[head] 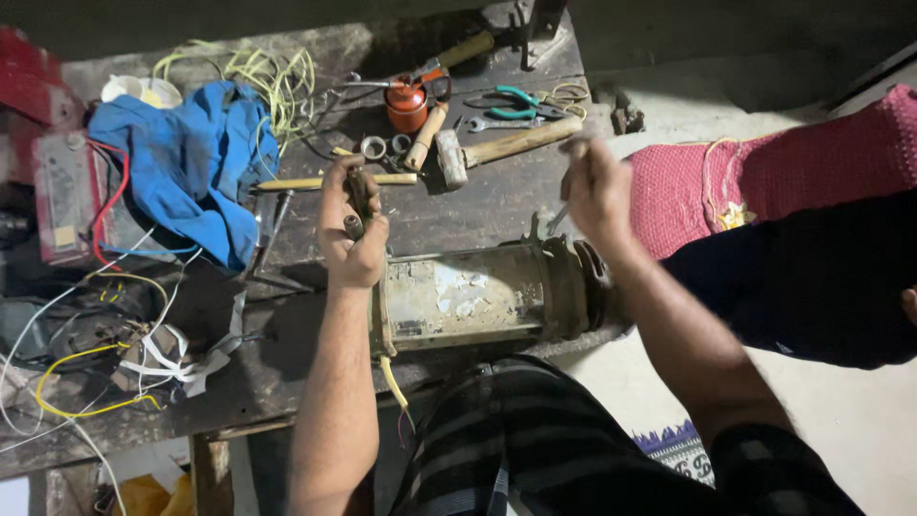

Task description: The person uses a wrench and hammer to loosen and tighten bolts on a cylindrical motor. They repeatedly strike the motor housing and shaft while holding the body steady, then reposition the motor and continue hammering and wrenching.

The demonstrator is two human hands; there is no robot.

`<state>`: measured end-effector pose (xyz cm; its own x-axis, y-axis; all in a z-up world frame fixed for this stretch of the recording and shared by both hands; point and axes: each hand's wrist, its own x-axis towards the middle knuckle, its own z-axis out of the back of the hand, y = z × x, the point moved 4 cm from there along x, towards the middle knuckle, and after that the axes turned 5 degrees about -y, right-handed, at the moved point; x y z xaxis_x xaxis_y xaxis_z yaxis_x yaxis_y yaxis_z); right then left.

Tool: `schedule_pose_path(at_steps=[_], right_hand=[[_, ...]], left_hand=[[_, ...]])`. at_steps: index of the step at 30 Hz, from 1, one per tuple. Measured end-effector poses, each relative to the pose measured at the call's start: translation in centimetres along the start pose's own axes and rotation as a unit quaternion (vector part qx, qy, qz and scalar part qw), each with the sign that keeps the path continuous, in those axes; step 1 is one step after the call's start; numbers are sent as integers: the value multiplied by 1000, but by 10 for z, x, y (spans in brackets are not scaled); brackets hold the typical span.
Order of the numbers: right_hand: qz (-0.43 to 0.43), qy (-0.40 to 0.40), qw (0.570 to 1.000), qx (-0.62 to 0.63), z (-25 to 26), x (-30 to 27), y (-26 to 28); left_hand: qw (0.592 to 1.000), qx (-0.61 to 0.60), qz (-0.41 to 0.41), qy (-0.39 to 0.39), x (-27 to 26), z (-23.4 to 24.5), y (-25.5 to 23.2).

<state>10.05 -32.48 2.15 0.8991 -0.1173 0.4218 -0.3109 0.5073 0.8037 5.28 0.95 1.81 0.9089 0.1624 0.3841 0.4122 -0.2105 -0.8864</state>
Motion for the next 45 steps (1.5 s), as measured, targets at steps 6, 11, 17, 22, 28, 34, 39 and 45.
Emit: schedule_pose_path(at_steps=[6,11,17,22,28,34,39,45], right_hand=[[112,-2,992,-65,2,-34,26],[68,0,997,-27,-2,-40,19],[137,32,989,-47,-8,-37,22],[131,49,990,-28,-14,-30,24],[98,54,994,-6,-18,-26,22],[45,80,996,7,-21,-22,6],[-75,125,985,87,-38,-7,-16],[-110,133,985,5,-36,11,-9]], left_hand=[[999,-33,-19,-3,3,4,5],[1000,-13,-18,-18,3,6,9],[1000,-6,-10,-4,1,4,7],[1000,-24,6,-9,3,-2,12],[1000,8,10,3,2,-2,5],[1000,22,6,3,2,-4,-1],[1000,19,-1,2,-3,0,3],[999,37,24,9,7,-7,-1]])
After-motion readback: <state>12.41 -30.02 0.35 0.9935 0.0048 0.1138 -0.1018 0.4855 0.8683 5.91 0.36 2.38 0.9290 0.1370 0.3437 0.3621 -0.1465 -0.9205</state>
